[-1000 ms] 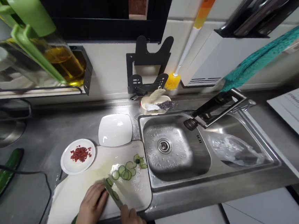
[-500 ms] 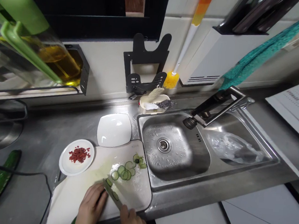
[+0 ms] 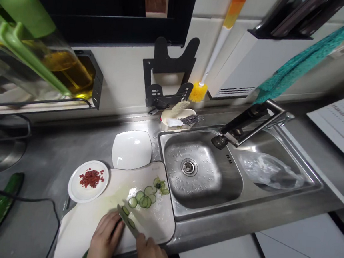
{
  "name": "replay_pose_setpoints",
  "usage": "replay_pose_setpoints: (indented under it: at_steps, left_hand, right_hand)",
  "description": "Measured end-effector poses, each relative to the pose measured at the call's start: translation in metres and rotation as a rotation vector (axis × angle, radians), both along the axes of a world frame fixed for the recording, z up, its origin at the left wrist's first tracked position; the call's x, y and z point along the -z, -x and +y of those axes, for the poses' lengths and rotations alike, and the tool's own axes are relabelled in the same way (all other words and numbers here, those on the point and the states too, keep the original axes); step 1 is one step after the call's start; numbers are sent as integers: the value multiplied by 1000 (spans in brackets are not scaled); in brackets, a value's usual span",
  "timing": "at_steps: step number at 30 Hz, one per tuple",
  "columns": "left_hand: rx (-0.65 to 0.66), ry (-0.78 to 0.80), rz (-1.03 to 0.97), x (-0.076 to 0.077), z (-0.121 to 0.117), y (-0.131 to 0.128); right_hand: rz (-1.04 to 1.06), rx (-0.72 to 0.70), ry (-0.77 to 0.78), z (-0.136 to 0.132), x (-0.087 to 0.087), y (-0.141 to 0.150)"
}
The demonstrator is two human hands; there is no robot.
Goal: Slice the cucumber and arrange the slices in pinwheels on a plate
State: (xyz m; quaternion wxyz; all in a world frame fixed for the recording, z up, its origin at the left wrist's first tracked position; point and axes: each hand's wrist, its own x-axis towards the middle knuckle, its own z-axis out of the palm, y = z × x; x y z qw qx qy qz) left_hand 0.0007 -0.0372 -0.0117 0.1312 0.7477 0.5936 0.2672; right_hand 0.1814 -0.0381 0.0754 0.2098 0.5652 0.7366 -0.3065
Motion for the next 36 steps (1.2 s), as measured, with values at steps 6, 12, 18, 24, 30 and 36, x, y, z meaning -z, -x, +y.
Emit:
replay_pose_setpoints:
  at_steps: [6,12,18,24,30,36]
  left_hand:
    - [5,-5,-5,-2,1,0]
    - [2,8,-14,-1,1,1]
    - [2,-1,-15,-1,1,0]
    - [-2,7,-11,-2,2,-1]
    - [4,14,-32,-6,4,-2]
    - [3,24,-23,-3,2,-1]
  right_hand:
    - [44,39,13,5,-1,5]
    - [27,24,8,7,2,9]
    - [19,29,-34,6,5,13]
    - [34,11,-17,7,11,16]
    - [31,27,-97,6,19,18]
    - [32,32,-82,11,22,25]
